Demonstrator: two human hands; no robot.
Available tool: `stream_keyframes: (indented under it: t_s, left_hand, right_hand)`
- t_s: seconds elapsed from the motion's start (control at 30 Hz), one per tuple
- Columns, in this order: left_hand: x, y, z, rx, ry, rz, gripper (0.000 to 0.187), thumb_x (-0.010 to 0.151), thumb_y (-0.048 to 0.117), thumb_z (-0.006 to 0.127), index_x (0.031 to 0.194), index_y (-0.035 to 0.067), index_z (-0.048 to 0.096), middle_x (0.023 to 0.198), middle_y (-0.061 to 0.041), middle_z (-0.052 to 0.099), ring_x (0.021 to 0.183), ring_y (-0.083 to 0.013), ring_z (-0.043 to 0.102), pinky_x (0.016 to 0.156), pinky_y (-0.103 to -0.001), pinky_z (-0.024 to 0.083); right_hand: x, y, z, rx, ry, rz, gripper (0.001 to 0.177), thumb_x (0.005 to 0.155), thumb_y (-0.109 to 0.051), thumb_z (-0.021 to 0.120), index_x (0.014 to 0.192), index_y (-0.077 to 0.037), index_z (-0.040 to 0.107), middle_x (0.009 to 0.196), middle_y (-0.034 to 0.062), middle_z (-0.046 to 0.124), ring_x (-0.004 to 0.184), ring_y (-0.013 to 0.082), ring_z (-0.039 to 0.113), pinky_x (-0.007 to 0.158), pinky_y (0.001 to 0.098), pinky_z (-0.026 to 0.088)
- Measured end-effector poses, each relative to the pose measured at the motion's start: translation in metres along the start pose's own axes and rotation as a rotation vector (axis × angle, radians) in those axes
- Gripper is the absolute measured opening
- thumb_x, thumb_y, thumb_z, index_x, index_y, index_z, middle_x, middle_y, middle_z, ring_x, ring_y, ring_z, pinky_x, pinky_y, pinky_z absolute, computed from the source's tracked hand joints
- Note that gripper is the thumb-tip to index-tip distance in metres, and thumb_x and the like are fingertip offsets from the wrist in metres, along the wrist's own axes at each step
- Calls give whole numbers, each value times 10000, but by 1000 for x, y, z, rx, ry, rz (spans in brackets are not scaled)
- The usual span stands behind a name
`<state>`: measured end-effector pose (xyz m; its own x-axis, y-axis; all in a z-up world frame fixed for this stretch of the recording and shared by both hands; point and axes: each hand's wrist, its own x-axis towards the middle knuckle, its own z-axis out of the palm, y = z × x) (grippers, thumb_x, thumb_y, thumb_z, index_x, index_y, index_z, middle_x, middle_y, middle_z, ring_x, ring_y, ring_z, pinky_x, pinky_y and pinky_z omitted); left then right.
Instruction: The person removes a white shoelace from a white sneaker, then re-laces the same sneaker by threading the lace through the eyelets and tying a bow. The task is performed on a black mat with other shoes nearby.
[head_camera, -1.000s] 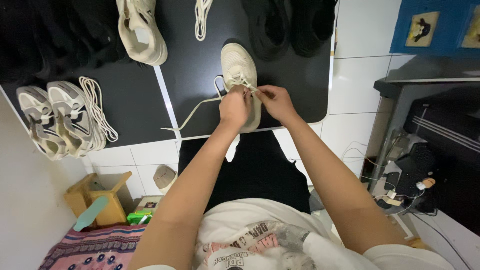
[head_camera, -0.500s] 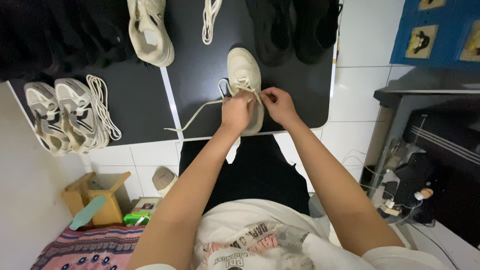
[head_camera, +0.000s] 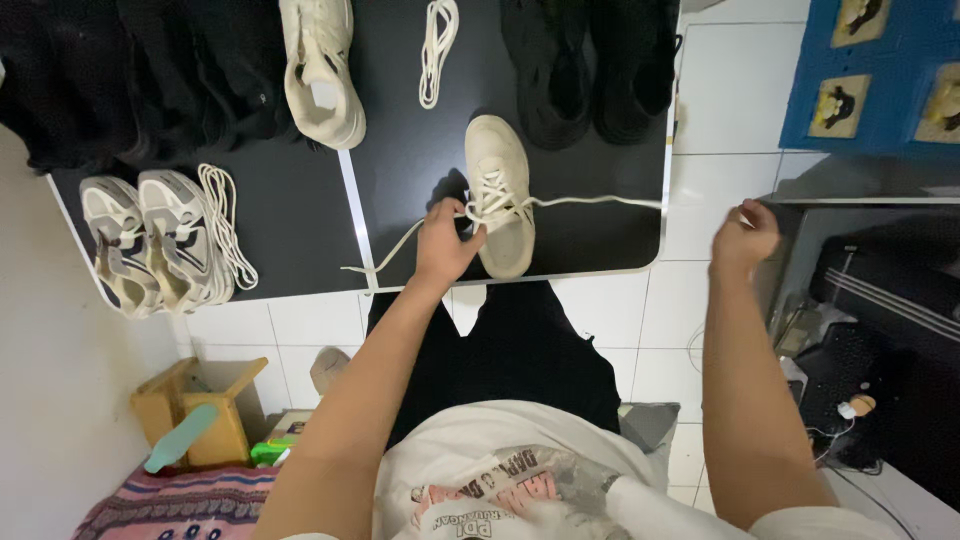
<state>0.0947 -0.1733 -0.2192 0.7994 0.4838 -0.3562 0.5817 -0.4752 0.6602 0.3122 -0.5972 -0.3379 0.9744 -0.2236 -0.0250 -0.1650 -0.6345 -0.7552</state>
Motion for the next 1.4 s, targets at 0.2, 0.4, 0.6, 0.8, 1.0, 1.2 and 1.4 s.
stream_keyframes:
  t_s: [0.2,0.4,0.6,0.8,1.0,1.2,1.4]
  left_hand:
    - [0,-11,21,-209,-62,33,538,821,191,799,1253,1,541,1184,-229,626,1131,-365,619,959,-458,492]
    - [0,-35,30,-415,-60,-85,148,1032,128,572,1132,31,624,927,-101,706,839,-221,684,783,-346,531]
    - [-1,-40,22,-304,-64,-2,161,1013,157,663,958,14,611,750,-143,620,630,-227,541,627,-361,469]
    - [-3,-54,-16,-175,21,108,151,983,146,674,912,24,620,738,-145,590,591,-226,519,584,-367,431]
    - [-4,-67,-13,-300,-105,-111,325,1033,236,680,825,1,598,652,-122,553,598,-145,445,568,-359,413]
    - [-9,-128,-92,-141,169,-106,364,1004,324,725,770,54,654,591,-12,560,562,-69,494,530,-296,435]
    - [-18,-151,-159,3,415,-323,413,1022,327,789,812,34,587,700,-99,592,663,-155,506,634,-377,428]
  right_hand:
    - [-87,-130,40,-118,-662,-182,287,1020,1,539,1262,-79,669,1318,130,648,926,160,707,791,270,607]
    - [-145,-232,81,219,-975,-252,365,949,-88,663,1305,-12,649,1107,153,719,736,217,627,698,313,523]
    - [-138,-221,89,102,-900,-415,137,954,-125,726,1004,1,738,900,120,677,717,206,651,666,325,522]
    - [-97,-176,68,8,-743,-312,145,969,-138,725,986,6,734,868,124,672,692,199,623,630,334,496]
    - [-105,-149,60,-87,-873,-144,195,951,-171,741,1032,6,742,859,88,708,683,180,616,642,321,504]
    - [-47,-143,8,-160,-945,90,239,1028,-245,631,1124,-69,761,1113,117,682,1020,217,622,929,359,487]
    - [21,-175,-83,324,-763,167,303,1006,-272,595,1222,-102,722,1305,111,667,1291,242,583,1175,424,369]
